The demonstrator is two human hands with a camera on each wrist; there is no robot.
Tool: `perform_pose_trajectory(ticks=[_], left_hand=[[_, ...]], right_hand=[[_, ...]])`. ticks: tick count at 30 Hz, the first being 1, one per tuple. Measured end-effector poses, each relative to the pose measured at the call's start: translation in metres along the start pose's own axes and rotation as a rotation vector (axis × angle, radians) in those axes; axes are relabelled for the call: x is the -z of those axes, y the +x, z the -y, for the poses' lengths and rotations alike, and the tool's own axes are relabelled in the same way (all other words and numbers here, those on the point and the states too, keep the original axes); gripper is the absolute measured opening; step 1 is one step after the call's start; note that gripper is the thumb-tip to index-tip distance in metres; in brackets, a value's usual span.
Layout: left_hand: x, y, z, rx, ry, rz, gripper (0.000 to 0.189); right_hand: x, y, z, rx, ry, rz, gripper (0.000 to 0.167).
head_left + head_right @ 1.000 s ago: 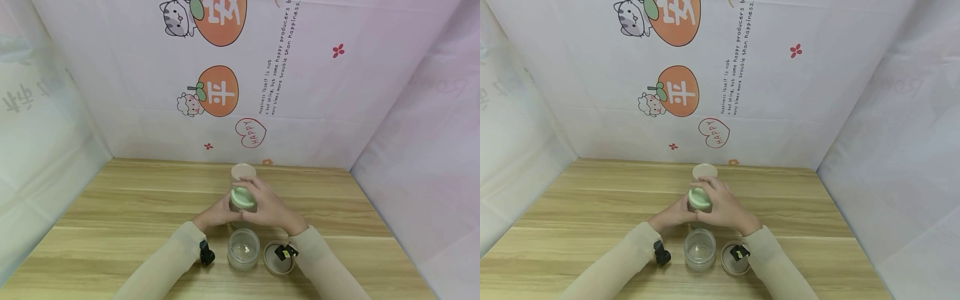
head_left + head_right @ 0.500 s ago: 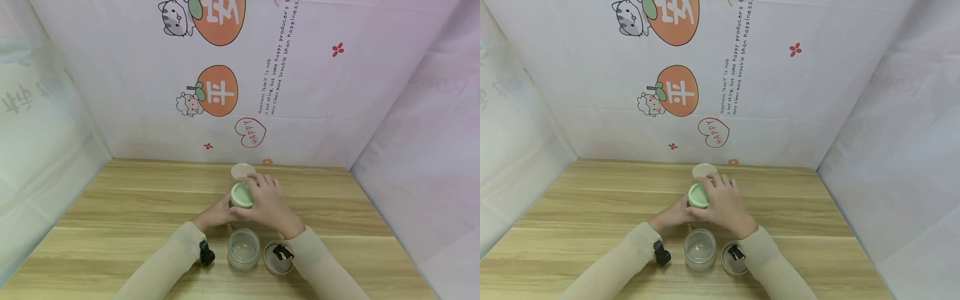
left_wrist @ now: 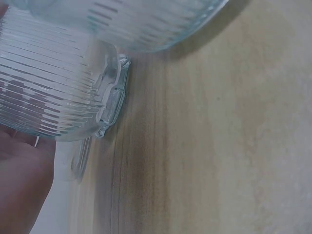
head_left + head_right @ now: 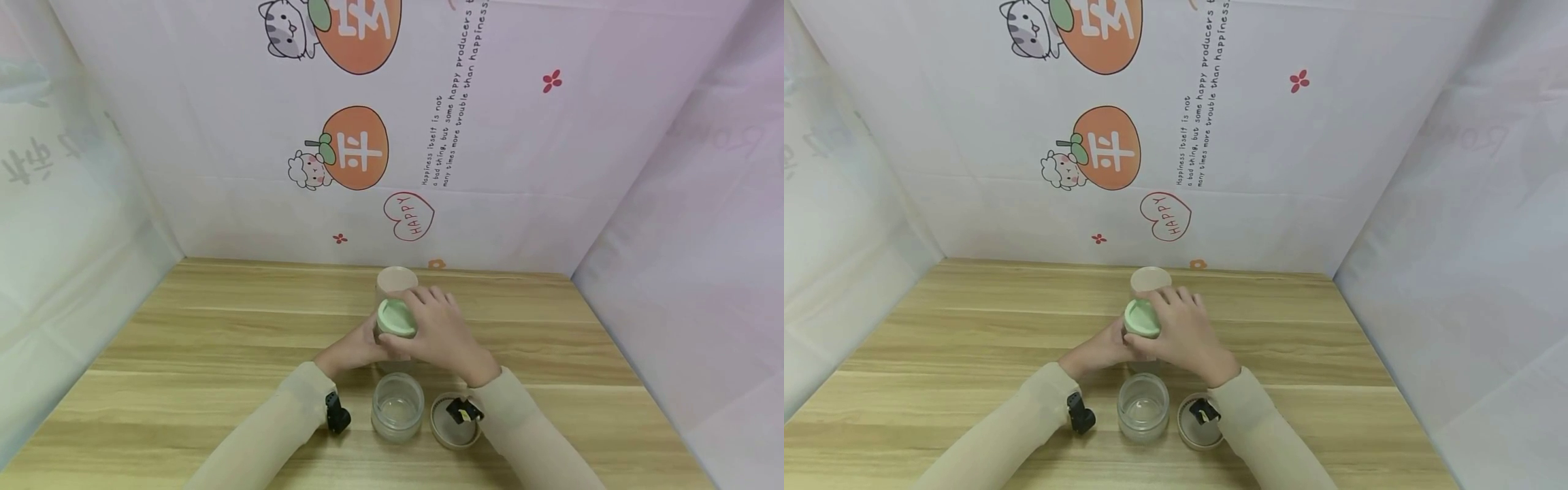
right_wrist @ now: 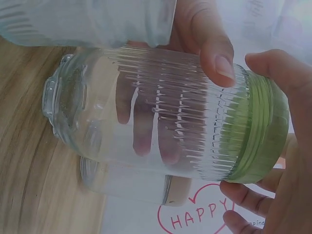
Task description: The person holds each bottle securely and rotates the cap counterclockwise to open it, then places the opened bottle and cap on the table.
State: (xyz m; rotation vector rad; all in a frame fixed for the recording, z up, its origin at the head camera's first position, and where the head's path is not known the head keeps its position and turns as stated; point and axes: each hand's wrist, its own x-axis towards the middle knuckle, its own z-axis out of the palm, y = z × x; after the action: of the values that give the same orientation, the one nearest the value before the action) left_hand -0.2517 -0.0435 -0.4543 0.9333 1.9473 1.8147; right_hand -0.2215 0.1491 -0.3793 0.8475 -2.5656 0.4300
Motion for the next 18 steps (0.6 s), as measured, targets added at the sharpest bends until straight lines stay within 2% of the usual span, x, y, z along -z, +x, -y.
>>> perform_pose_trajectory(ticks=[8, 18], left_hand=[[0.0003, 0.0008, 0.0025, -0.017, -0.047, 0.021, 0.085], [0.0005, 0.0006, -0.0004, 0.007, -0.004, 0.0, 0.094]], right_hand=[[0.0004, 0.0007, -0.0008, 0.017, 0.046, -0.016, 0.064], [0.0078, -0.0004, -0.0019, 0.045, 0.148, -0.05, 0.065]])
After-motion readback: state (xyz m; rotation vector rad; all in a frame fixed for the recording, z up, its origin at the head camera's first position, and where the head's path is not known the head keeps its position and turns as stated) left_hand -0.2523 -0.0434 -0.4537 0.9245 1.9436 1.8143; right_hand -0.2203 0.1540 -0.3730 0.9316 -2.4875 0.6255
